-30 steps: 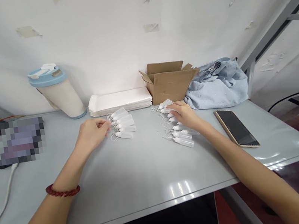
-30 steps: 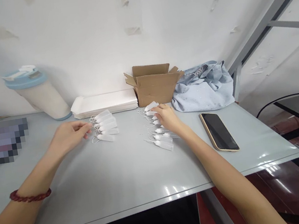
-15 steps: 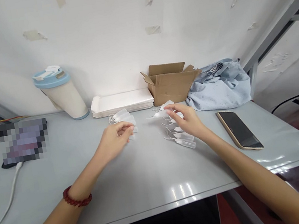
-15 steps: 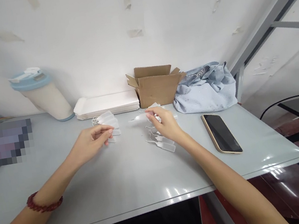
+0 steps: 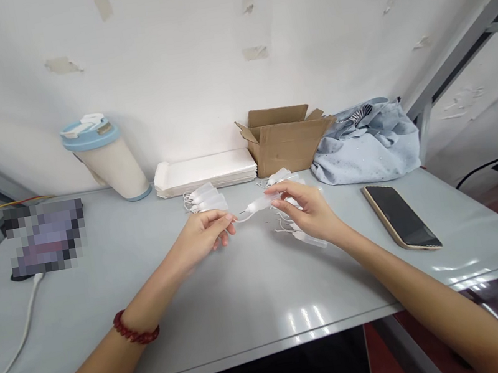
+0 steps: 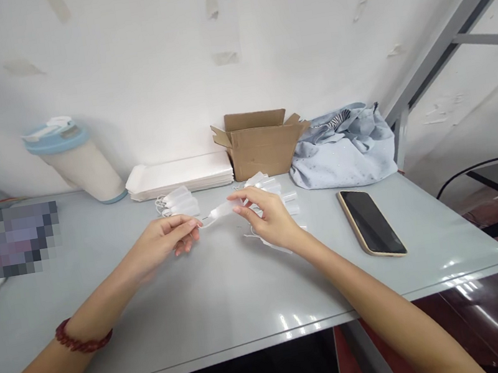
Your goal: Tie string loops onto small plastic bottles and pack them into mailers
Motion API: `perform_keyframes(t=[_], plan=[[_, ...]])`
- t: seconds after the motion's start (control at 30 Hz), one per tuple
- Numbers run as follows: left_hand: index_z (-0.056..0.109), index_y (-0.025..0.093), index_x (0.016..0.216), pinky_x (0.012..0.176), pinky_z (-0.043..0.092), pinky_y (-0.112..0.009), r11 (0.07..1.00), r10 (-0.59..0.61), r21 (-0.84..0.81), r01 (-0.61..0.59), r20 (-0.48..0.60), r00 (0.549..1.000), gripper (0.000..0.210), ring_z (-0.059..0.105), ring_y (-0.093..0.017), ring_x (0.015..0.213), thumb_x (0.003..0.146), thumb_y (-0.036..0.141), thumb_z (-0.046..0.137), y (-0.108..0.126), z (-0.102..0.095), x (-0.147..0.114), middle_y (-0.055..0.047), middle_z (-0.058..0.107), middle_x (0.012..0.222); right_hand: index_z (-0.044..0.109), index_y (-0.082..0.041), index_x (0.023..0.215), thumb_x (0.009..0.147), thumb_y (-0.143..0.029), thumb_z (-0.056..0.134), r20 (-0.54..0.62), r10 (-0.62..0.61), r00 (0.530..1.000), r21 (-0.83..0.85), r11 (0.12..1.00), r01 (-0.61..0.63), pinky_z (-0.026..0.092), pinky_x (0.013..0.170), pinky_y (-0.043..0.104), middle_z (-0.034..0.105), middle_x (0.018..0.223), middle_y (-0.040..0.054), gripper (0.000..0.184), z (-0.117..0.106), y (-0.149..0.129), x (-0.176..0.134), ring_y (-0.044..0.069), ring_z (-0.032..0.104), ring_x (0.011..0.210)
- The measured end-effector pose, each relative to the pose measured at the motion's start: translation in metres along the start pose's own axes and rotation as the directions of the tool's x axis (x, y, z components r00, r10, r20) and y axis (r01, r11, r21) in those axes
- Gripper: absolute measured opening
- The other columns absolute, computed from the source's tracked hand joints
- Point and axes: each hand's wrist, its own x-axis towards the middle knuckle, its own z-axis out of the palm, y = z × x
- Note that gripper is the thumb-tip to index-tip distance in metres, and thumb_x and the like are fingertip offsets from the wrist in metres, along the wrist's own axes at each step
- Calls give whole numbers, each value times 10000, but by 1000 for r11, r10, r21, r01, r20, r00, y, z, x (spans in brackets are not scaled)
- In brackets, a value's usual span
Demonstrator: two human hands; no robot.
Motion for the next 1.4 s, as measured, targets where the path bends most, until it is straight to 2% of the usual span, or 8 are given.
perform_keyframes(t=[0.27,0.5,0.97,1.1,1.3,1.4], plan=[[642,166,778,501,352,-215,999,29,-22,-29,38,999,274,460,-89,530,822,430,583,-3,-1,0,20,559,612,637,-221,1034,904,-345,532,-25,13,1000,11,1000,-13,469,694,300,663,949,46,208,2,-1,0,160,580,792],[627,161,684,553,361,-229,996,40,-76,-39,6,999,281,447,-89,539,798,419,626,-4,3,-1,24,542,590,633,-204,1035,896,-293,547,-1,14,1000,69,998,-14,444,674,291,624,868,38,185,9,-2,-3,158,560,792],[624,167,704,564,369,-233,990,52,-135,-48,27,998,262,445,-100,550,803,409,624,-5,2,-1,24,531,590,640,-192,1017,882,-310,560,-2,73,997,98,993,-73,429,628,283,603,774,26,197,9,-3,-3,158,558,755],[618,170,708,565,377,-235,995,72,-75,-71,10,997,260,454,-104,549,808,409,605,-3,3,-2,24,535,592,638,-178,1007,890,-308,549,10,42,999,69,997,-43,419,598,275,589,724,16,196,8,-2,-3,144,540,687],[611,174,713,519,358,-230,980,129,165,-114,-82,988,265,465,-118,537,827,404,544,-1,11,-6,21,531,567,637,-192,973,910,-298,525,11,-79,997,-40,996,80,436,601,280,591,694,14,167,8,-4,-3,139,537,640],[608,174,718,513,361,-229,964,164,228,-137,-102,981,248,477,-127,549,827,381,526,-1,16,-10,17,530,572,632,-200,970,917,-283,514,4,-136,991,-91,987,136,438,599,280,608,708,19,154,9,-5,-4,141,551,643]])
